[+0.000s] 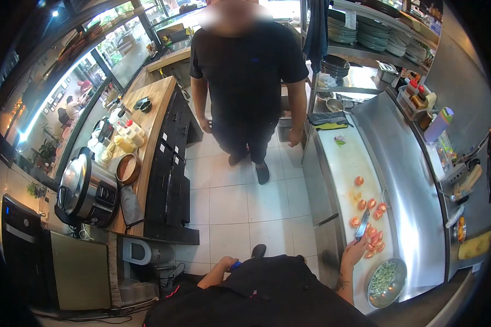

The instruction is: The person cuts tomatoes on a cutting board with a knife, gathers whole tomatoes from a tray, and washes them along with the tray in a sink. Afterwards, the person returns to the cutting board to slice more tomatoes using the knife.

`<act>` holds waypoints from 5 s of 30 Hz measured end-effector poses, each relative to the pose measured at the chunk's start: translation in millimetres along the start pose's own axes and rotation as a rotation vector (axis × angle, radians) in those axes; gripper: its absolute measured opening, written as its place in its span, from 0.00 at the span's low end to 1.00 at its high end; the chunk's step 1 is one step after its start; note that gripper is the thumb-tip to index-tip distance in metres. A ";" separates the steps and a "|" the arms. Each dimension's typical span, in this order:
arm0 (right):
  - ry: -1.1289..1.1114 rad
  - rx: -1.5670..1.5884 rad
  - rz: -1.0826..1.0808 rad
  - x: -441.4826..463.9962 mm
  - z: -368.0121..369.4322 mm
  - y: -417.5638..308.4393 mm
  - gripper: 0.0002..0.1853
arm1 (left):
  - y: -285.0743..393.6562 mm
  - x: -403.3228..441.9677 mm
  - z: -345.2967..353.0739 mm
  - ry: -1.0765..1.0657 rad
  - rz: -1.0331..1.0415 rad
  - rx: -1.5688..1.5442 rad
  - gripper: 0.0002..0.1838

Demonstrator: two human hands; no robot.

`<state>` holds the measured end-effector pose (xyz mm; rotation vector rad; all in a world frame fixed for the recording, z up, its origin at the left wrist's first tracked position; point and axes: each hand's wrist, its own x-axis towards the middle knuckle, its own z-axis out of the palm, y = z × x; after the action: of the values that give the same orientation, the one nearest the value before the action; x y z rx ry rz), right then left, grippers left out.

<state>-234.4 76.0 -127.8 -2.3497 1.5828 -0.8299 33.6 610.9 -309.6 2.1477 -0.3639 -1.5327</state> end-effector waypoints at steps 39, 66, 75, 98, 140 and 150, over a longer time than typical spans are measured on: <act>-0.098 0.290 0.363 8.0 -10.8 -4.3 0.23 | 530.9 34.0 99.7 0.107 0.907 0.594 0.32; -0.075 0.475 -0.015 -11.2 -18.2 -6.3 0.34 | 145.3 -4.0 -27.1 0.633 -0.481 0.103 0.19; -0.196 0.762 0.278 -19.6 -2.1 39.1 0.35 | -34.2 -91.5 252.9 0.150 -0.487 -0.036 0.30; 0.005 0.873 0.112 -1.4 33.8 55.4 0.31 | -63.7 -146.3 361.1 0.424 -0.388 -0.750 0.22; -0.423 0.261 0.684 38.7 -54.7 -83.7 0.17 | 612.5 103.5 120.2 -0.333 0.985 0.267 0.24; -0.477 0.181 0.591 42.8 -54.9 -79.9 0.12 | 609.4 104.5 126.7 -0.302 0.873 0.234 0.24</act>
<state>-189.2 78.6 -32.0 -1.6367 1.7389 -0.2439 -15.3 13.6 -111.3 1.5256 -1.4188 -1.2930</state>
